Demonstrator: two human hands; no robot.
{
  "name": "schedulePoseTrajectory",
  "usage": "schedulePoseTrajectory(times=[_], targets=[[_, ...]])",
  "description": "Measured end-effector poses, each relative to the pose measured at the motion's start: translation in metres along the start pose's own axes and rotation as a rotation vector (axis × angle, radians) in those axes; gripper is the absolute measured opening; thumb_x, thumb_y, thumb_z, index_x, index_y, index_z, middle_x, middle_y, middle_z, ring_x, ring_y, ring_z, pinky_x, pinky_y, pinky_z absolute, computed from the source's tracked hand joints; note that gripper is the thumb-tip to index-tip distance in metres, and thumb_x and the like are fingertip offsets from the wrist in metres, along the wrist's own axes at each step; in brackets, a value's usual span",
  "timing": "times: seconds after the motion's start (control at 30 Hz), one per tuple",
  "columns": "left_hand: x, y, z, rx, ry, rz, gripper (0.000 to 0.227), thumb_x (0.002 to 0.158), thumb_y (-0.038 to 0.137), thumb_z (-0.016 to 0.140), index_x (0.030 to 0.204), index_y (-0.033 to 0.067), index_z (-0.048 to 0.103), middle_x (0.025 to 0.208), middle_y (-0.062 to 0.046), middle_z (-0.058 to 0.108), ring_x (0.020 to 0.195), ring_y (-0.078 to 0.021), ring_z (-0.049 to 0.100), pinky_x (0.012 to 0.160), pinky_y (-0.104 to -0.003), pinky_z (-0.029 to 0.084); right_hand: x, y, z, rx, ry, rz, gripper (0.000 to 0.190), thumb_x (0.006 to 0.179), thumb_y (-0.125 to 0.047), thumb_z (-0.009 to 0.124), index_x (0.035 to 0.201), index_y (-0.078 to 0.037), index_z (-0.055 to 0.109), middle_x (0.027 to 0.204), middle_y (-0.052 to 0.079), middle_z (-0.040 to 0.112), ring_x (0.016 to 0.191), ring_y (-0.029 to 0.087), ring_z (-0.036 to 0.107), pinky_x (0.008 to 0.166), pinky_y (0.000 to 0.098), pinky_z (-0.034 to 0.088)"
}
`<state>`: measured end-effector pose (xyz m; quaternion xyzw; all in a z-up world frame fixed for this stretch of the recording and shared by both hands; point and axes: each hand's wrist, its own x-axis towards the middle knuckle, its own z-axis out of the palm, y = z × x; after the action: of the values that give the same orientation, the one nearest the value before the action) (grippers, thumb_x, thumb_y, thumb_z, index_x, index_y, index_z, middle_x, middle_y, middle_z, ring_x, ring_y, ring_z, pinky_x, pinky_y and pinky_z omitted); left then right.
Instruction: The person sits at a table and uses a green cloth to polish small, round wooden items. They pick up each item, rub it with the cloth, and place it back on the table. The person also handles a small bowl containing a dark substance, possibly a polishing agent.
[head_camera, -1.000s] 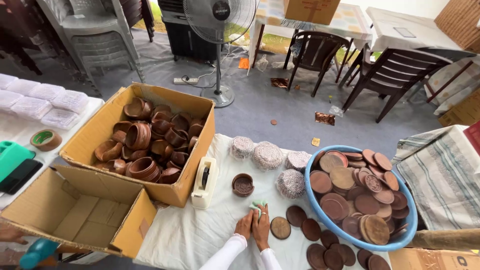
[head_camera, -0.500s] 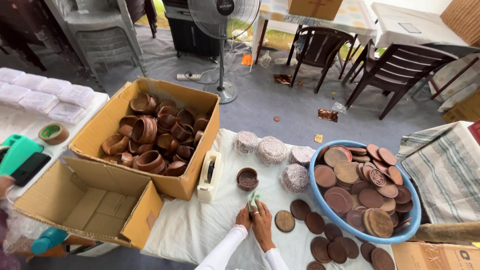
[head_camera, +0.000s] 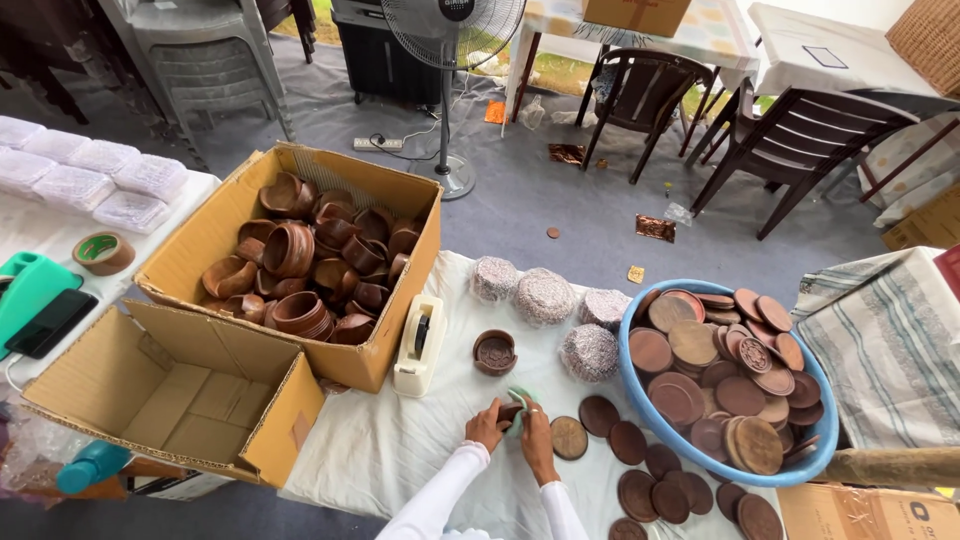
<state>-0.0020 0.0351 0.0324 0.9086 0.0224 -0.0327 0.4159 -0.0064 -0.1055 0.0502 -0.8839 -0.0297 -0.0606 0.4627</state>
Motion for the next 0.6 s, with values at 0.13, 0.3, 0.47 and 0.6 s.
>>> schedulePoseTrajectory(times=[0.13, 0.3, 0.47, 0.6], targets=[[0.026, -0.032, 0.033, 0.104, 0.035, 0.02, 0.027, 0.089, 0.019, 0.073, 0.11, 0.0106, 0.057, 0.101, -0.016, 0.076, 0.096, -0.041, 0.07, 0.081, -0.055, 0.054, -0.002, -0.071, -0.009, -0.158, -0.084, -0.27, 0.069, 0.071, 0.013, 0.057, 0.137, -0.007, 0.062, 0.144, 0.017, 0.056, 0.136, 0.038, 0.047, 0.109, 0.0448, 0.042], [0.03, -0.034, 0.013, 0.092, -0.053, -0.078, 0.031, 0.094, 0.024, 0.072, 0.12, 0.0119, 0.058, 0.103, -0.017, 0.075, 0.099, -0.0409, 0.069, 0.084, -0.055, 0.053, 0.01, -0.077, -0.001, -0.164, -0.146, -0.375, 0.073, 0.072, 0.014, 0.06, 0.14, -0.013, 0.059, 0.141, 0.009, 0.062, 0.141, 0.037, 0.048, 0.108, 0.0416, 0.045], [0.013, -0.025, 0.007, 0.081, 0.007, -0.05, 0.058, 0.086, 0.026, 0.08, 0.131, 0.0123, 0.048, 0.104, -0.018, 0.073, 0.098, -0.0407, 0.069, 0.083, -0.053, 0.054, 0.016, -0.038, 0.0, -0.028, -0.108, -0.065, 0.067, 0.084, 0.008, 0.059, 0.145, -0.021, 0.057, 0.127, 0.012, 0.066, 0.113, 0.034, 0.066, 0.096, 0.0401, 0.052], [0.018, -0.015, 0.005, 0.122, -0.054, -0.003, 0.052, 0.087, 0.028, 0.08, 0.126, 0.0116, 0.049, 0.103, -0.016, 0.074, 0.098, -0.0399, 0.07, 0.081, -0.053, 0.053, 0.022, 0.063, 0.029, 0.08, -0.126, 0.13, 0.053, 0.101, -0.002, 0.053, 0.151, -0.02, 0.048, 0.119, 0.016, 0.069, 0.107, 0.034, 0.07, 0.091, 0.0403, 0.053]])
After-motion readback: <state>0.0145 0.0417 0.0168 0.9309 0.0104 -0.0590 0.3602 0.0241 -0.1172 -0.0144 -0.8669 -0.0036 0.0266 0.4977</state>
